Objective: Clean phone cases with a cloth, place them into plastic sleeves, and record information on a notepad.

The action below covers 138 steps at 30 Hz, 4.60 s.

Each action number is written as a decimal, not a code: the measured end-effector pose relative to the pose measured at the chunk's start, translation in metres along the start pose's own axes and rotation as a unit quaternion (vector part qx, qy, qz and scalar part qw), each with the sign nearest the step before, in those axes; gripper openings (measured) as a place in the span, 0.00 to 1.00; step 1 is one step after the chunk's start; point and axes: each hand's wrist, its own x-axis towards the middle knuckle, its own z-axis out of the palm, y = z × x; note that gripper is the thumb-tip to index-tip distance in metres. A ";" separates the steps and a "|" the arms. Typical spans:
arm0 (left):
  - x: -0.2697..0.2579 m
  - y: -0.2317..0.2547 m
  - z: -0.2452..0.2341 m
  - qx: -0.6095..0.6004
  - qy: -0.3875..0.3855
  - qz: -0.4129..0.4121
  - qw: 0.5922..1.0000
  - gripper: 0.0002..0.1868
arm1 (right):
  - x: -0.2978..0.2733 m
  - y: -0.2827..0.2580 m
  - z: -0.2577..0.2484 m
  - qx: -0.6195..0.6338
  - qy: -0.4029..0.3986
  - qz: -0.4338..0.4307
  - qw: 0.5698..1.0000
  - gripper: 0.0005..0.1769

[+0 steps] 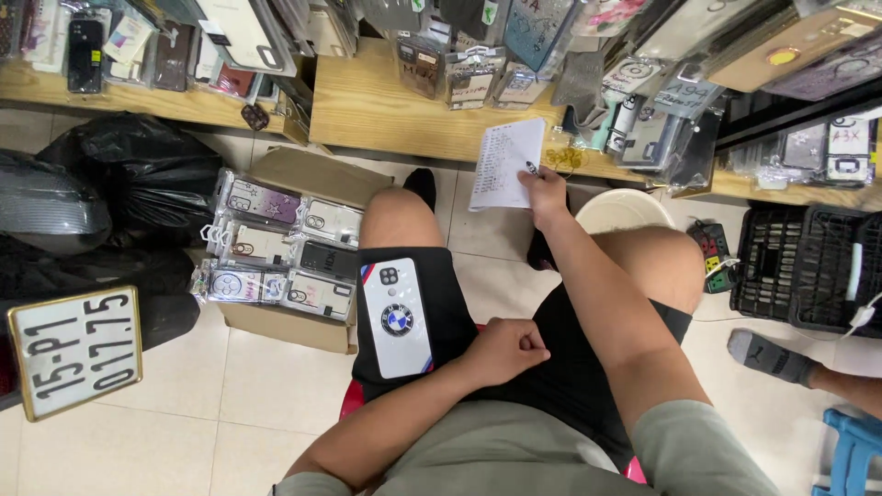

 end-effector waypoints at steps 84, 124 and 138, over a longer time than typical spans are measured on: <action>-0.096 -0.361 -0.351 -0.359 0.724 -0.085 0.582 0.07 | -0.220 -0.096 -0.249 -0.448 0.007 -0.465 0.763 0.28; 0.137 -0.395 -0.343 -0.330 0.603 -0.321 0.651 0.19 | -0.228 -0.111 -0.230 -0.478 0.063 -0.401 0.779 0.25; 0.089 -0.312 -0.275 -0.035 0.575 -0.254 0.777 0.29 | -0.221 -0.112 -0.225 -0.470 0.052 -0.389 0.791 0.23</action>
